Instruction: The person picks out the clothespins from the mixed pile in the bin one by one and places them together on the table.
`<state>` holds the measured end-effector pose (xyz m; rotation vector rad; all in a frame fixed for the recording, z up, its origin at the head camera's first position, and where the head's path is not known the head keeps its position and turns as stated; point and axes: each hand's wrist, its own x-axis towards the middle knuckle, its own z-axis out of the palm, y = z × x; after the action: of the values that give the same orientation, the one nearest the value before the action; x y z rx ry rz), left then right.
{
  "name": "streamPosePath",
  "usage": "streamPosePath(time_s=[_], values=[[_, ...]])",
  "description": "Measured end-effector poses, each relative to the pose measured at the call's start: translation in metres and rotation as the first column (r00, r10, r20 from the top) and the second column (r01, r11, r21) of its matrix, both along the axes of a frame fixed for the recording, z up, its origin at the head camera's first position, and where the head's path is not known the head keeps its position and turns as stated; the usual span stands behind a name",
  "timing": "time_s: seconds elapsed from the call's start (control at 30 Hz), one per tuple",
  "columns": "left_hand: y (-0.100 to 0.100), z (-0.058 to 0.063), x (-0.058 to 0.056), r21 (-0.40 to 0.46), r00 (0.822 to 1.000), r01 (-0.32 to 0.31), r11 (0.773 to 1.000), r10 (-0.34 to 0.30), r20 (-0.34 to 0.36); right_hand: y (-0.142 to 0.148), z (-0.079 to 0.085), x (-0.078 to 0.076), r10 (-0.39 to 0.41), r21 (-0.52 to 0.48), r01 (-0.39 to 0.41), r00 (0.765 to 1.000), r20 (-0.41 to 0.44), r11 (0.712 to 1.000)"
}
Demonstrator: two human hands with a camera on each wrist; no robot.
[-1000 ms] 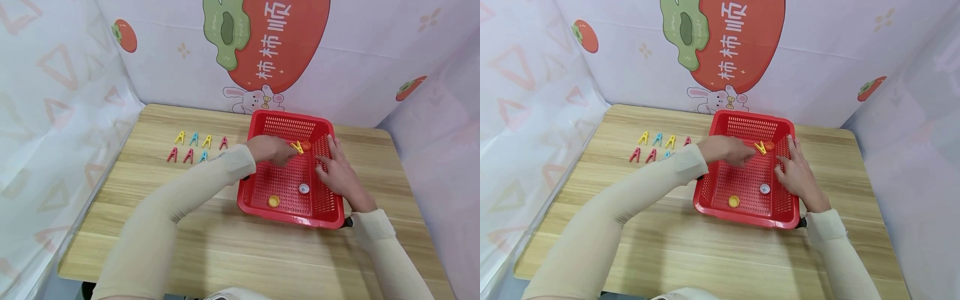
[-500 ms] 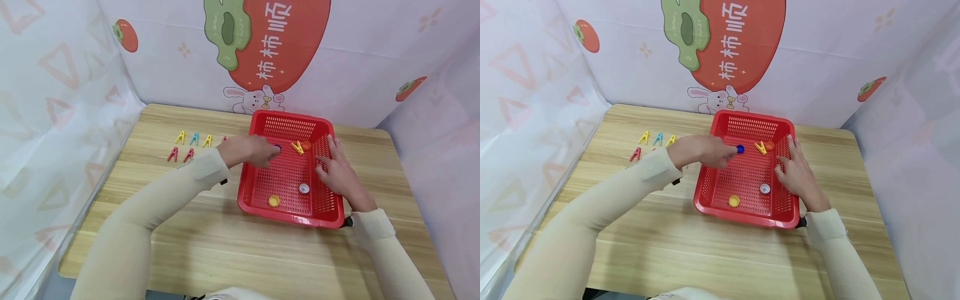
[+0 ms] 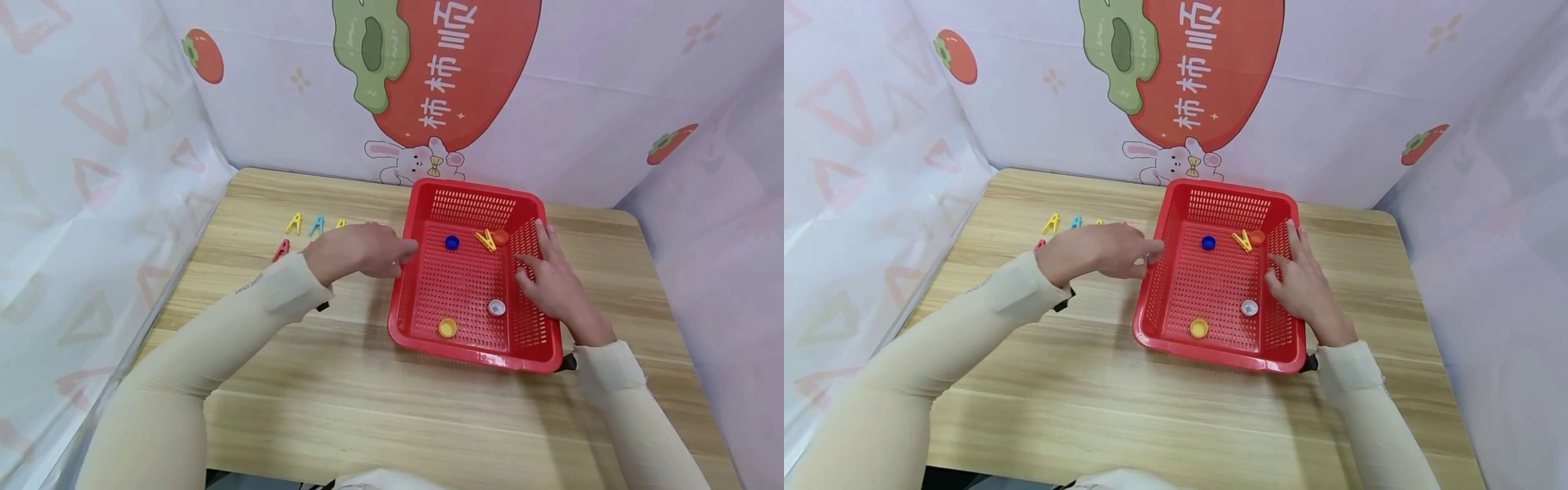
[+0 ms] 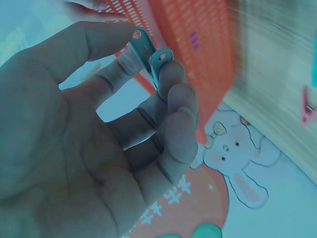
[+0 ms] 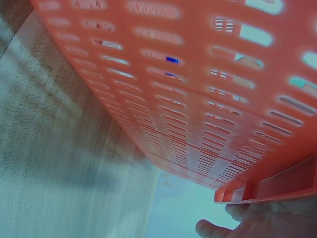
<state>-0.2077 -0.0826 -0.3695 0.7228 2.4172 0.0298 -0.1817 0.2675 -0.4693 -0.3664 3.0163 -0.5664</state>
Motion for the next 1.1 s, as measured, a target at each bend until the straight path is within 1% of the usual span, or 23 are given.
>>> streamPosePath(time_s=[0.1, 0.27, 0.47, 0.57, 0.7, 0.8, 0.97, 1.1], values=[[-0.015, -0.001, 0.004, -0.018, 1.000, -0.020, 1.000, 0.020, -0.002, 0.000, 0.001, 0.000, -0.003, -0.001, 0.003, 1.000, 0.000, 1.000], [-0.037, -0.007, 0.009, -0.044, 0.999, -0.049, 0.998, 0.050, 0.021, 0.001, 0.001, 0.000, -0.005, 0.003, 0.005, 1.000, 0.013, 1.000], [-0.063, -0.017, 0.013, -0.052, 0.999, -0.037, 0.998, 0.037, 0.007, 0.003, 0.000, -0.001, 0.005, 0.005, -0.006, 1.000, 0.021, 1.000], [-0.076, -0.023, 0.014, -0.038, 0.999, -0.038, 0.999, 0.038, 0.011, 0.002, 0.000, -0.001, 0.004, 0.001, -0.004, 1.000, 0.018, 1.000], [-0.096, -0.030, 0.014, -0.023, 0.998, -0.060, 0.998, 0.060, 0.003, 0.001, -0.001, -0.001, -0.004, -0.003, 0.004, 1.000, 0.015, 1.000], [-0.110, -0.035, 0.016, -0.030, 0.997, -0.078, 0.997, 0.078, 0.002, 0.000, -0.002, -0.001, -0.007, -0.002, 0.007, 1.000, 0.014, 1.000], [-0.132, -0.043, 0.021, -0.020, 0.992, -0.116, 0.993, 0.116, 0.041, 0.000, -0.002, -0.001, -0.005, -0.005, 0.005, 1.000, 0.010, 1.000], [-0.147, -0.051, 0.023, -0.005, 0.994, -0.112, 0.994, 0.112, 0.019, 0.000, -0.001, -0.002, -0.005, -0.007, 0.005, 1.000, 0.010, 1.000]])
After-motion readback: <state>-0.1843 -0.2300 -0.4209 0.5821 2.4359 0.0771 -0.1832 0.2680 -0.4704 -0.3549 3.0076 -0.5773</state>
